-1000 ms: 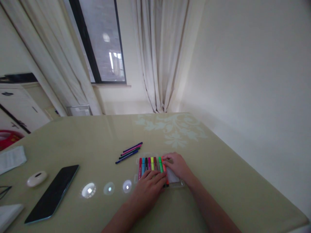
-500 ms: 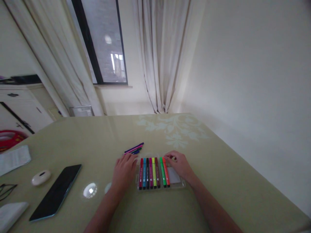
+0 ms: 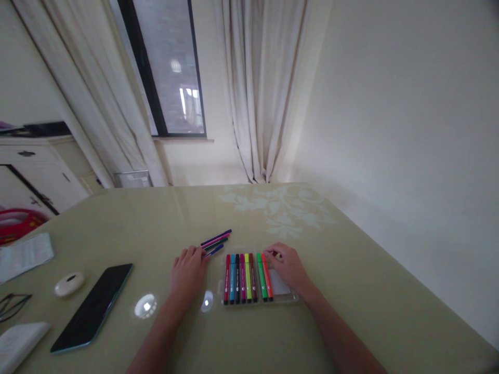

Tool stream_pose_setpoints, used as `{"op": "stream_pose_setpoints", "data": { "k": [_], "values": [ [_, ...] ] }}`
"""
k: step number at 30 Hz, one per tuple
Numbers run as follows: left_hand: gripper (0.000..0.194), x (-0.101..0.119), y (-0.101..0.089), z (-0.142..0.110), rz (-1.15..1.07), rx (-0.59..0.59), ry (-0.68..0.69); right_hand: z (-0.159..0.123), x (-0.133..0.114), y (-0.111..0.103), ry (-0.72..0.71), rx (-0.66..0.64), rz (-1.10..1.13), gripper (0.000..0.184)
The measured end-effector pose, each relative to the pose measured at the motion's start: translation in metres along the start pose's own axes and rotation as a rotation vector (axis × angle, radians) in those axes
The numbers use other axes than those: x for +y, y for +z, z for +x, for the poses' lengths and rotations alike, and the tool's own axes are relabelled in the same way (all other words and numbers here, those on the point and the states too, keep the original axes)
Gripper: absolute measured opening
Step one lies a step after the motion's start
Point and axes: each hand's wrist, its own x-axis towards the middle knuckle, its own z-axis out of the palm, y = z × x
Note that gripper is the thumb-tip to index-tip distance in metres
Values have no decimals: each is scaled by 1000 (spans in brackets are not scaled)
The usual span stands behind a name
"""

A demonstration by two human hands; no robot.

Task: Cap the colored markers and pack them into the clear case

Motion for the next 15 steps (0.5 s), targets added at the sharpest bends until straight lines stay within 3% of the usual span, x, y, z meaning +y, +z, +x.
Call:
{"op": "stream_pose_setpoints", "data": {
  "k": [4,7,11,15],
  "values": [
    [25,20,0,-4,-359,96,30,-3,-14,5,-46,-13,51,23],
    [27,49,0,-17,-613,53,102,-8,-26,12,0,-65,244,26],
    [21,79,5,-38,-667,25,210,-12,-33,19,73,-95,544,31],
    [18,84,14,-45,-644,5,324,-11,-35,21,103,-28,651,31]
  ]
}}
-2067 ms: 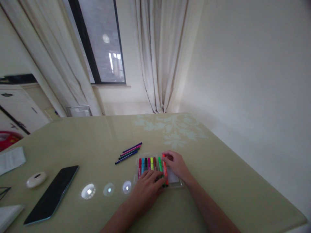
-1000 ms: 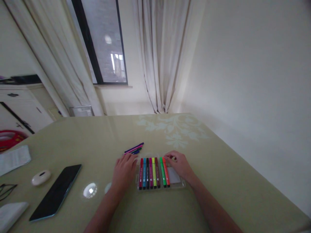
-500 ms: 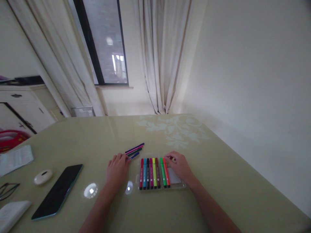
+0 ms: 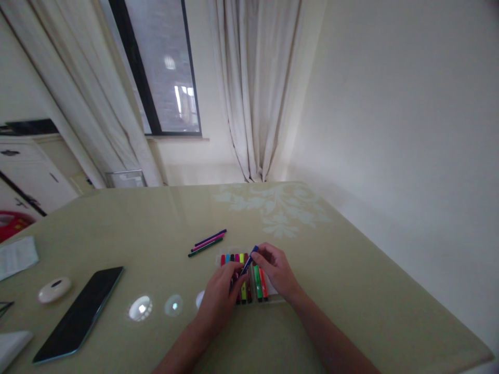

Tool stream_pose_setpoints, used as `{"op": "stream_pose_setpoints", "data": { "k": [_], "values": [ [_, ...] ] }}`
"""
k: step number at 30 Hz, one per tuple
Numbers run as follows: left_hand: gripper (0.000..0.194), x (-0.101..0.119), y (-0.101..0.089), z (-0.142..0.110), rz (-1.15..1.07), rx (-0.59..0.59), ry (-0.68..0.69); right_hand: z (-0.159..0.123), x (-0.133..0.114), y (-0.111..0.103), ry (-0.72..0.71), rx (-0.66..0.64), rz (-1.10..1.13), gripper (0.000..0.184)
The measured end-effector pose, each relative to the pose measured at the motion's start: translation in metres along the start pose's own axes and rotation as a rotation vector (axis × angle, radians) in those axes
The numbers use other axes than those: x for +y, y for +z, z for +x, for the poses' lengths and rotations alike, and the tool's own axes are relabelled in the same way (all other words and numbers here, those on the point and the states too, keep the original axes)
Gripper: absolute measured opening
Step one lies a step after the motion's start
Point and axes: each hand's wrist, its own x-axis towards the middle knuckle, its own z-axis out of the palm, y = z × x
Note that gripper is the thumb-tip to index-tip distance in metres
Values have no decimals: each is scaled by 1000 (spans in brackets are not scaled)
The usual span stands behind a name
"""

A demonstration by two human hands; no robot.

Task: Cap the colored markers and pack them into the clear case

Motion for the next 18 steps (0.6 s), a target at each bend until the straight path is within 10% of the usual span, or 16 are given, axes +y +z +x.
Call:
{"op": "stream_pose_setpoints", "data": {
  "k": [8,18],
  "values": [
    [27,6,12,-6,310,-210,449,17,2,-40,84,199,-44,32],
    [25,11,13,-7,357,-300,373,14,14,-45,181,-44,-335,30]
  ]
}}
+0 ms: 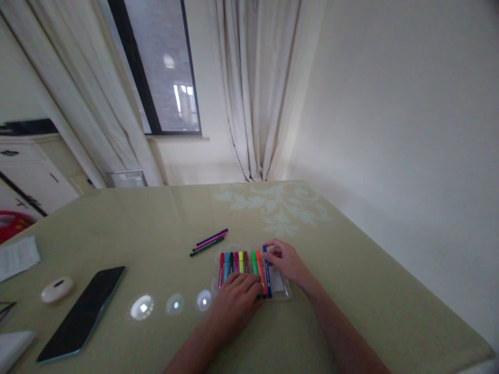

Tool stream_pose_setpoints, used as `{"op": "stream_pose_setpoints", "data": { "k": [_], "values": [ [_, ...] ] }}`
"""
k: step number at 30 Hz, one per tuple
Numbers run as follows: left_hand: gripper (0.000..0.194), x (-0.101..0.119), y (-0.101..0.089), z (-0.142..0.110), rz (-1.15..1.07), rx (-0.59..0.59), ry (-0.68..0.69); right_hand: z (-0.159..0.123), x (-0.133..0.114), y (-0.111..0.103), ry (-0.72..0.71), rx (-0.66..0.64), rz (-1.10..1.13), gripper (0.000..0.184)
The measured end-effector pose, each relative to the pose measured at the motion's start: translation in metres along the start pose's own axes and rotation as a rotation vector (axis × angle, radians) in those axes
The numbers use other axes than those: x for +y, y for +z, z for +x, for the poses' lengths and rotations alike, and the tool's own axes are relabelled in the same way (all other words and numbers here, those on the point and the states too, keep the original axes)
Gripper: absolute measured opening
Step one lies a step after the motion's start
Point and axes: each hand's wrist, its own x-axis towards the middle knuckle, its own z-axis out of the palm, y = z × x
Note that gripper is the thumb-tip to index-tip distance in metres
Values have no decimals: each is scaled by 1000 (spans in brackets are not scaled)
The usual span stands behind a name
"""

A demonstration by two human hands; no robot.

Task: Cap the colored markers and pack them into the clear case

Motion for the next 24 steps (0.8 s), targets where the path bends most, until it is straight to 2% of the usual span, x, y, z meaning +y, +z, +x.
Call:
{"op": "stream_pose_setpoints", "data": {
  "k": [5,9,12,16,20,24],
  "values": [
    [42,1,-1,-1,58,-26,10,0,-1,3,-91,16,-238,26],
    [46,1,2,-1,112,-24,25,2,2,1,-137,23,-381,27],
    [45,2,2,-1,116,-27,12,2,3,0,-144,-3,-392,28],
    [44,7,-1,0,120,-44,-20,0,2,0,-137,-18,-424,16],
    [44,11,-4,2,106,-36,-12,0,3,1,-133,-6,-408,14],
    [37,-7,-12,1,28,10,-33,0,1,0,-126,25,-388,11]
  ]
}}
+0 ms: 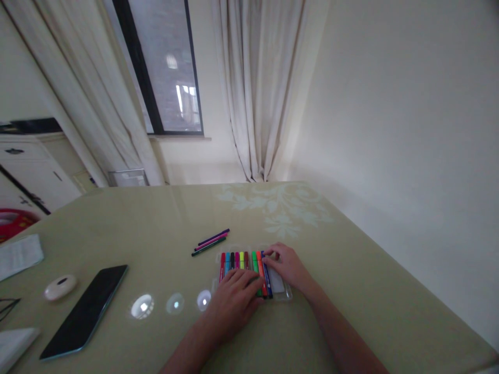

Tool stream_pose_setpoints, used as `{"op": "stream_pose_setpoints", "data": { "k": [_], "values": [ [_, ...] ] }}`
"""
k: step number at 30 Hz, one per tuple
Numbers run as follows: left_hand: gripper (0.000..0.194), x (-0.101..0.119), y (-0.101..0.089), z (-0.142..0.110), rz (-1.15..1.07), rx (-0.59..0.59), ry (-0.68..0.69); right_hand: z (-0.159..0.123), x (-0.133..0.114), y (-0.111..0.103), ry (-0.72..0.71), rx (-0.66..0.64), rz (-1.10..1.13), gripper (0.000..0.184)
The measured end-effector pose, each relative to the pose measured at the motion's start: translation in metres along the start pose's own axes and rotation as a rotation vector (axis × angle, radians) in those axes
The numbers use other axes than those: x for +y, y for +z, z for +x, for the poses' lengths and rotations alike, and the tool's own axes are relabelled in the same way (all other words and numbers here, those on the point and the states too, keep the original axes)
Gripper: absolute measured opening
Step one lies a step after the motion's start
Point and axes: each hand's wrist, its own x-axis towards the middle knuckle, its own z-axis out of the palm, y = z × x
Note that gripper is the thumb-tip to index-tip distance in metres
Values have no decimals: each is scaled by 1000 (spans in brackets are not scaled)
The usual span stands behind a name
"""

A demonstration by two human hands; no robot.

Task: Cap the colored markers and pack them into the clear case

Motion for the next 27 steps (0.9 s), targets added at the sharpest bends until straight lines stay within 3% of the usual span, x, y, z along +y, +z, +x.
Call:
{"op": "stream_pose_setpoints", "data": {
  "k": [5,9,19,23,27],
  "values": [
    [30,-58,-17,-12,209,179,-432,0,-5,-2,-9,47,-29,13],
    [37,-89,-23,-22,316,151,-617,-1,-8,-3,-28,57,-42,12],
    [28,-93,-21,-21,295,97,-778,0,-9,-2,-49,82,-36,12],
    [25,-89,-25,-19,164,258,-710,-2,-13,0,-68,95,-5,14],
    [22,-57,-22,-7,-164,438,-517,-5,-24,6,-60,57,190,21]
  ]
}}
